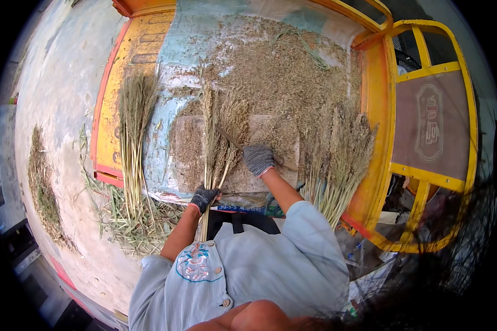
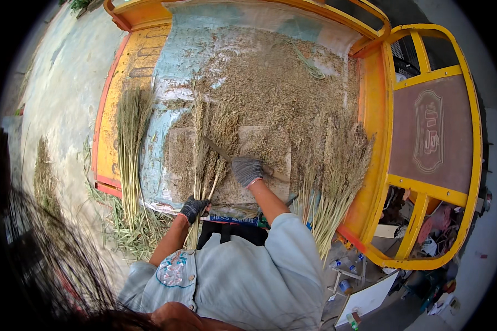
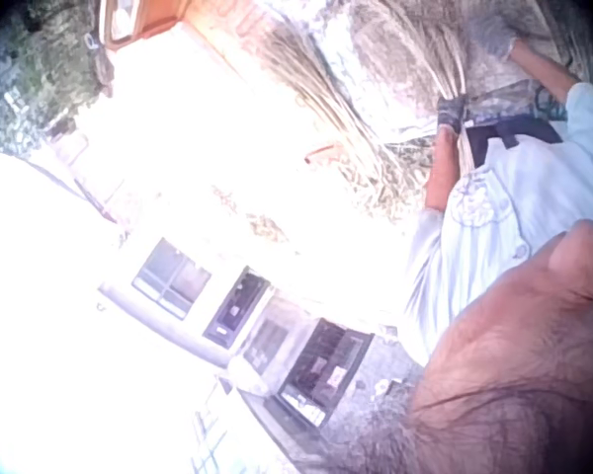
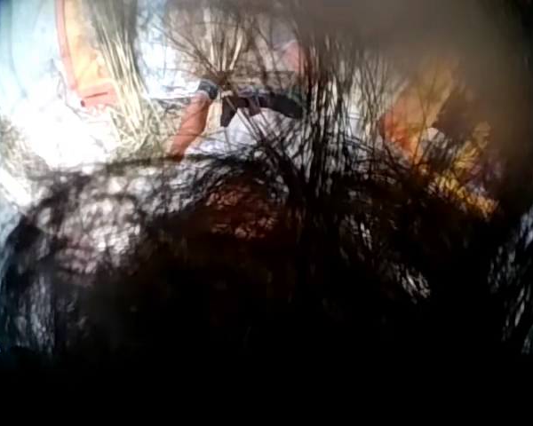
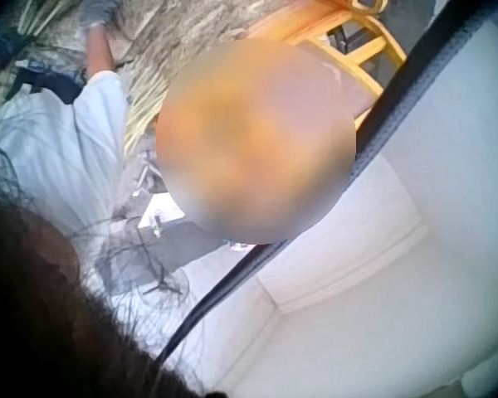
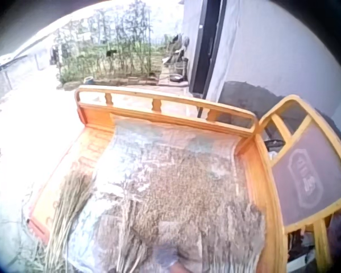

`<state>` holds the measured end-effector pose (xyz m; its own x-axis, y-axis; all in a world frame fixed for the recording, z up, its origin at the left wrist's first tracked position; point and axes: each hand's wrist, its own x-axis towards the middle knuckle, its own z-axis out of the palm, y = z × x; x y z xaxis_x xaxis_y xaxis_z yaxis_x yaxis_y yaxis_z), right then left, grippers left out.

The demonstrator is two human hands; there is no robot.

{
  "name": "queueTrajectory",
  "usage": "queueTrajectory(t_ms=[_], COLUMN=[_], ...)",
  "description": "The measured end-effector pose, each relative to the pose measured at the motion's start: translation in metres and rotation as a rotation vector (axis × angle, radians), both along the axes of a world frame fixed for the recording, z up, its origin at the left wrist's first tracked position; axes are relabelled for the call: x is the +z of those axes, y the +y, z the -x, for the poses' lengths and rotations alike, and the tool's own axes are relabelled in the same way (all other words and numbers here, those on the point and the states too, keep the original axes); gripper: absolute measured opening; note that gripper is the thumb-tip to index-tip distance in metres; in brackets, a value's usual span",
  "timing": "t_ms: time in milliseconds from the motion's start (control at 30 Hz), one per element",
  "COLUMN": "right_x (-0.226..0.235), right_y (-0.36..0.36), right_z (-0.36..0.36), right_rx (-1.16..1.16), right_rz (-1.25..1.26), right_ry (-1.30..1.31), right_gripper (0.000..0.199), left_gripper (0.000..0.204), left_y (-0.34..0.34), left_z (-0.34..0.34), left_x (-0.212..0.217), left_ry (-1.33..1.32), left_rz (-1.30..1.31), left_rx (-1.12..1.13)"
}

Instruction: The person repeatedly strikes bundles of dried grain stalks against a wooden board on a yellow vehicle bed to separate the grain. The person holds the stalks with both hands and strikes them downward, then repositions the bundles and continues the process.

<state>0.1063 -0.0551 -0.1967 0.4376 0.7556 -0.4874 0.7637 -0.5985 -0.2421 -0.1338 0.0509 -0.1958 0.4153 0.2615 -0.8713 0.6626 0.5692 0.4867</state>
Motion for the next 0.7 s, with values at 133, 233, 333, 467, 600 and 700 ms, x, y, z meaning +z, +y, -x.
queueTrajectory(t_ms=[133, 233, 333, 467, 600, 700], right_x=[0.025, 0.013, -0.031, 0.000, -0.017, -0.003], right_y=[0.015, 0.021, 0.028, 0.048, 0.043, 0.051], right_z=[0.003, -0.002, -0.036, -0.053, -0.055, -0.059], right_rx=[-0.021, 0.031, -0.167, -0.175, -0.193, -0.224], right_rz=[-0.064, -0.134, -0.065, 0.010, -0.143, 0.045], right_ry=[0.022, -0.020, -0.013, 0.107, 0.114, 0.169], right_gripper=[0.025, 0.026, 0.022, 0.028, 0.028, 0.030], left_gripper=[0.029, 0.032, 0.036, 0.040, 0.037, 0.032], left_y=[-0.001, -0.010, -0.018, -0.023, -0.014, 0.000], left_z=[-0.022, -0.020, -0.015, -0.024, -0.029, -0.025], left_x=[0.009, 0.000, -0.005, 0.037, 0.061, 0.063], left_ry=[0.262, 0.288, 0.232, 0.207, 0.177, 0.175], left_rz=[0.036, -0.051, -0.048, 0.001, 0.058, 0.087], left_rx=[-0.118, -0.127, -0.169, -0.068, -0.019, -0.067])
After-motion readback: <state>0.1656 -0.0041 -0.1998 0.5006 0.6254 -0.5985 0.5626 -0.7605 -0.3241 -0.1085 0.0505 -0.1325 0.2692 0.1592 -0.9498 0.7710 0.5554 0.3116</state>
